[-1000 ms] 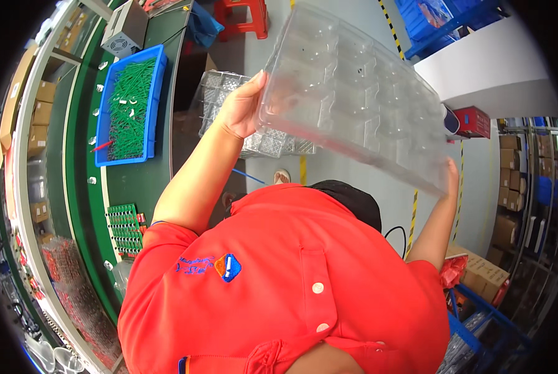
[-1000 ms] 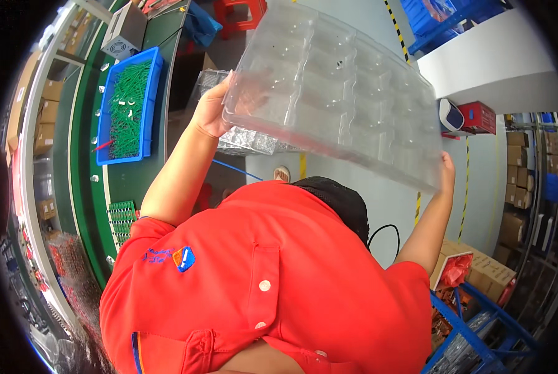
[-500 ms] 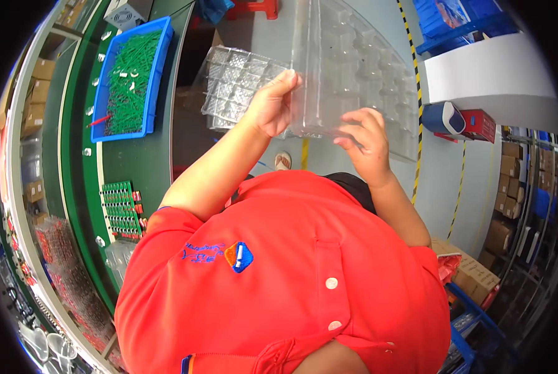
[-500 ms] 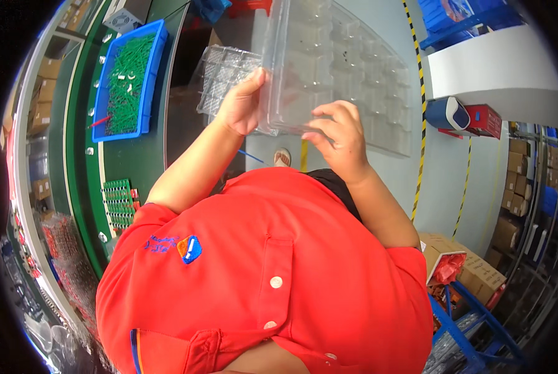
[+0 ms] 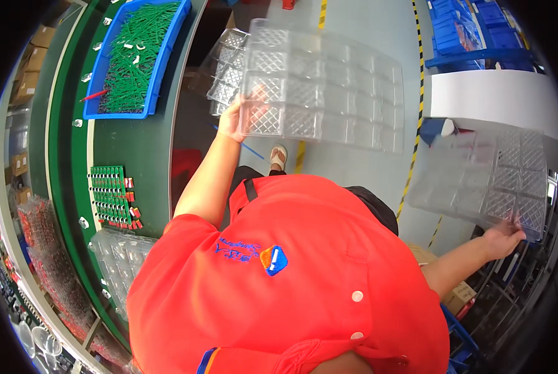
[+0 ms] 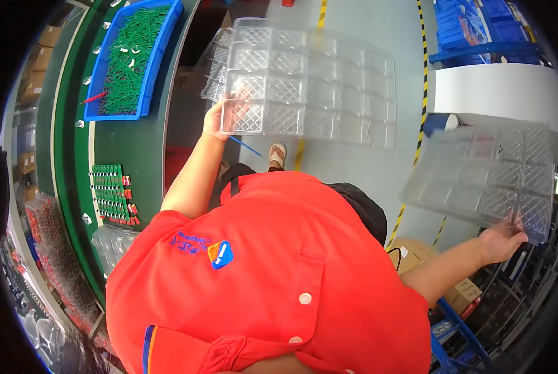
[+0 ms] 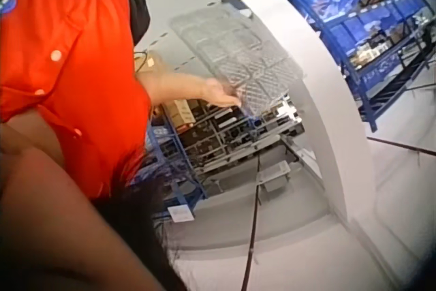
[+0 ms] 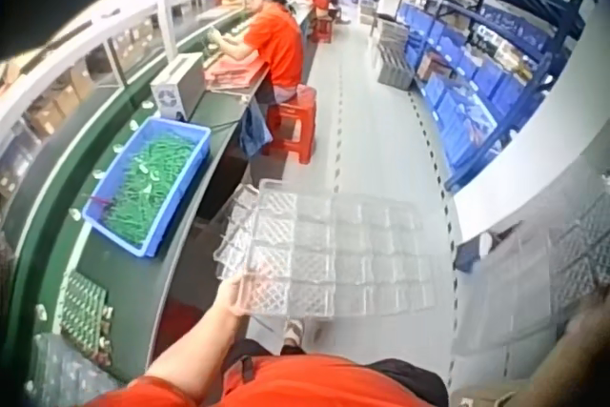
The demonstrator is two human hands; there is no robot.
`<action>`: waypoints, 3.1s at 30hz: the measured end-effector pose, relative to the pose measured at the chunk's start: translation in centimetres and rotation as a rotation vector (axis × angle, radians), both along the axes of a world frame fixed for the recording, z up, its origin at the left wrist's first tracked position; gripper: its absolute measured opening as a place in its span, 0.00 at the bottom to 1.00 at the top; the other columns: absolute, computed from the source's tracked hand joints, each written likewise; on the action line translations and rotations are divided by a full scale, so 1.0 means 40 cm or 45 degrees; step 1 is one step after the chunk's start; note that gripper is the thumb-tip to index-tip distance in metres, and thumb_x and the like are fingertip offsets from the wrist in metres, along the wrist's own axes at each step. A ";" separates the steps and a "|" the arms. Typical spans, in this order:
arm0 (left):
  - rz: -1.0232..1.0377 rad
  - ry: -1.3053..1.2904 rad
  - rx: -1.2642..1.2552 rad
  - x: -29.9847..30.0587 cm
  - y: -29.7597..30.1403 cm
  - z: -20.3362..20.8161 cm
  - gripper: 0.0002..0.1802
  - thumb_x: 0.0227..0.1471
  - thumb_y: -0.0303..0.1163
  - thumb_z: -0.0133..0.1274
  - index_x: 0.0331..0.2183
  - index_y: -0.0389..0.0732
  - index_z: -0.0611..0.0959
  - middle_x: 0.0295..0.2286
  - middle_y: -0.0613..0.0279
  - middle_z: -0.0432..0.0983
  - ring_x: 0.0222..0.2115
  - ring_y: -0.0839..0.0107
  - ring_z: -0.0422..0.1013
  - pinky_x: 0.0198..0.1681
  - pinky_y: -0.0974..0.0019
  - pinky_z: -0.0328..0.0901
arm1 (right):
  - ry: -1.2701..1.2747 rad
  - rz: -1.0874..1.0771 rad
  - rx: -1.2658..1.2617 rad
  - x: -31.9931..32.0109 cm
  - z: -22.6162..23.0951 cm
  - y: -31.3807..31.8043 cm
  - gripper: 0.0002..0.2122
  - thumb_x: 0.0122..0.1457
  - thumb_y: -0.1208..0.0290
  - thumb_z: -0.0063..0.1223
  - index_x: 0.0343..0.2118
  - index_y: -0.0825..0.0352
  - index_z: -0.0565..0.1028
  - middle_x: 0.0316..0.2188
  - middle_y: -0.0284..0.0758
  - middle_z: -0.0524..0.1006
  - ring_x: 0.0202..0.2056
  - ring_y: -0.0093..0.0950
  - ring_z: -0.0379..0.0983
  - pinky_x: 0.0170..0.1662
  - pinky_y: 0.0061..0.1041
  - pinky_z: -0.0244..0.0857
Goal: The person snaps individual circuit boards off connected panels by hand, places them into the compartments of a plastic tray, and retrieves new panels and trays.
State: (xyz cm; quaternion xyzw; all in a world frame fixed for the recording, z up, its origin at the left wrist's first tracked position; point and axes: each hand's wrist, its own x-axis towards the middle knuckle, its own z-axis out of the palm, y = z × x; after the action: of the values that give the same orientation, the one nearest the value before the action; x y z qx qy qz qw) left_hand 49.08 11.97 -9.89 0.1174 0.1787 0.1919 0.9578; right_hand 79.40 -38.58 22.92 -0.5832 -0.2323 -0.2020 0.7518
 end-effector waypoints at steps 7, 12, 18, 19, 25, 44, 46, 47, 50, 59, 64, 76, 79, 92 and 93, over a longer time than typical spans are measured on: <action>0.153 0.521 -0.125 -0.127 -0.032 -0.336 0.16 0.53 0.36 0.40 0.43 0.40 0.68 0.42 0.53 0.68 0.43 0.60 0.65 0.46 0.56 0.61 | -0.197 -0.794 -0.809 -0.131 0.027 0.168 0.14 0.57 0.67 0.40 0.27 0.74 0.72 0.26 0.35 0.73 0.30 0.24 0.66 0.37 0.21 0.59; 0.011 1.028 -0.117 -0.180 -0.045 -0.474 0.19 0.56 0.45 0.34 0.38 0.41 0.70 0.44 0.54 0.66 0.42 0.60 0.66 0.43 0.54 0.60 | -0.276 -0.704 -0.730 -0.133 0.035 0.191 0.13 0.57 0.66 0.42 0.26 0.74 0.72 0.26 0.35 0.73 0.30 0.24 0.66 0.37 0.21 0.59; -0.245 1.950 0.937 -0.237 -0.021 -0.526 0.23 0.48 0.45 0.46 0.30 0.30 0.77 0.30 0.47 0.73 0.30 0.61 0.71 0.33 0.59 0.64 | -0.069 -0.525 -0.524 -0.126 -0.003 0.351 0.14 0.57 0.65 0.42 0.27 0.74 0.70 0.27 0.36 0.72 0.32 0.26 0.66 0.38 0.23 0.60; -0.115 1.949 1.218 -0.221 -0.042 -0.498 0.22 0.47 0.44 0.47 0.27 0.30 0.77 0.29 0.44 0.73 0.31 0.58 0.71 0.35 0.60 0.64 | -0.066 -0.483 -0.505 -0.135 -0.021 0.397 0.14 0.57 0.65 0.42 0.27 0.74 0.70 0.27 0.36 0.72 0.32 0.26 0.66 0.38 0.23 0.60; -0.255 0.786 1.553 -0.072 -0.231 0.242 0.38 0.43 0.43 0.54 0.51 0.38 0.56 0.48 0.47 0.58 0.50 0.59 0.58 0.51 0.60 0.55 | -0.043 0.052 -0.045 -0.254 -0.125 0.727 0.14 0.57 0.65 0.39 0.27 0.74 0.67 0.30 0.39 0.70 0.32 0.29 0.66 0.39 0.27 0.63; 1.312 0.763 0.370 -0.895 -0.369 0.495 0.43 0.44 0.30 0.54 0.55 0.46 0.46 0.39 0.54 0.68 0.33 0.68 0.69 0.28 0.63 0.67 | -2.045 2.102 -1.003 -1.205 -0.218 0.955 0.07 0.44 0.71 0.50 0.20 0.66 0.65 0.25 0.35 0.67 0.32 0.34 0.65 0.34 0.29 0.60; 1.289 0.719 0.370 -1.012 -0.384 0.481 0.44 0.44 0.31 0.54 0.56 0.47 0.44 0.38 0.55 0.69 0.33 0.68 0.70 0.28 0.63 0.67 | -1.924 2.149 -0.993 -1.302 -0.213 0.938 0.07 0.44 0.70 0.51 0.23 0.66 0.67 0.30 0.36 0.68 0.37 0.35 0.65 0.39 0.30 0.60; 1.264 0.696 0.387 -1.074 -0.389 0.474 0.45 0.45 0.32 0.53 0.56 0.47 0.42 0.37 0.55 0.69 0.32 0.68 0.70 0.28 0.63 0.67 | -1.787 2.189 -0.959 -1.347 -0.202 0.935 0.07 0.45 0.70 0.51 0.26 0.67 0.69 0.35 0.37 0.69 0.41 0.36 0.64 0.43 0.31 0.59; 1.313 0.766 0.490 -1.307 -0.431 0.428 0.47 0.44 0.33 0.53 0.56 0.51 0.40 0.39 0.53 0.70 0.34 0.65 0.70 0.30 0.60 0.67 | -1.602 1.883 -0.924 -1.424 -0.193 0.944 0.10 0.45 0.71 0.52 0.31 0.66 0.70 0.44 0.40 0.66 0.49 0.38 0.59 0.50 0.33 0.53; 1.385 1.095 0.166 -1.881 -0.749 0.298 0.39 0.47 0.29 0.45 0.56 0.53 0.45 0.46 0.51 0.65 0.43 0.56 0.66 0.39 0.55 0.64 | -0.739 1.528 -1.299 -1.413 -0.432 1.058 0.13 0.52 0.72 0.49 0.40 0.69 0.68 0.44 0.38 0.67 0.47 0.32 0.62 0.49 0.29 0.54; 1.493 1.111 0.104 -1.909 -0.789 0.252 0.35 0.47 0.26 0.43 0.56 0.52 0.50 0.47 0.53 0.63 0.42 0.61 0.66 0.39 0.59 0.64 | -0.214 1.865 -1.671 -1.523 -0.526 1.105 0.17 0.55 0.66 0.47 0.45 0.67 0.65 0.42 0.33 0.68 0.44 0.25 0.63 0.47 0.25 0.57; 1.485 1.647 0.199 -1.869 -0.771 0.194 0.29 0.50 0.32 0.46 0.54 0.46 0.58 0.43 0.58 0.66 0.38 0.70 0.66 0.30 0.69 0.68 | 0.396 1.800 -2.061 -1.642 -0.653 1.149 0.16 0.53 0.58 0.44 0.39 0.64 0.68 0.31 0.34 0.72 0.31 0.25 0.69 0.34 0.25 0.63; 1.409 1.861 0.282 -1.854 -0.746 0.207 0.28 0.51 0.36 0.45 0.53 0.43 0.58 0.43 0.58 0.66 0.38 0.71 0.67 0.28 0.71 0.67 | 0.278 1.825 -1.934 -1.601 -0.678 1.141 0.13 0.53 0.62 0.41 0.35 0.66 0.70 0.27 0.34 0.73 0.28 0.26 0.70 0.31 0.24 0.64; 1.192 0.388 0.578 -1.364 -0.318 0.610 0.29 0.50 0.30 0.46 0.53 0.39 0.56 0.47 0.51 0.60 0.32 0.73 0.67 0.27 0.77 0.63 | 1.224 1.511 -0.727 -0.915 -0.490 0.981 0.11 0.44 0.73 0.46 0.34 0.65 0.70 0.26 0.33 0.72 0.29 0.28 0.69 0.32 0.29 0.64; 1.189 0.624 0.670 -1.310 -0.291 0.614 0.28 0.50 0.29 0.46 0.52 0.38 0.58 0.45 0.52 0.62 0.29 0.75 0.67 0.24 0.79 0.61 | 1.241 1.485 -0.697 -0.859 -0.497 0.948 0.11 0.44 0.73 0.46 0.34 0.65 0.70 0.26 0.33 0.72 0.29 0.28 0.69 0.32 0.29 0.64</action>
State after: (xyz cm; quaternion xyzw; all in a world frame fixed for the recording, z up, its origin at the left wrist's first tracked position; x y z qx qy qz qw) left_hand -3.32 0.33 14.69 0.3011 0.3739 0.5985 0.6414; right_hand 45.05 -0.67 3.05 -0.5540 -0.1865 0.5637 0.5836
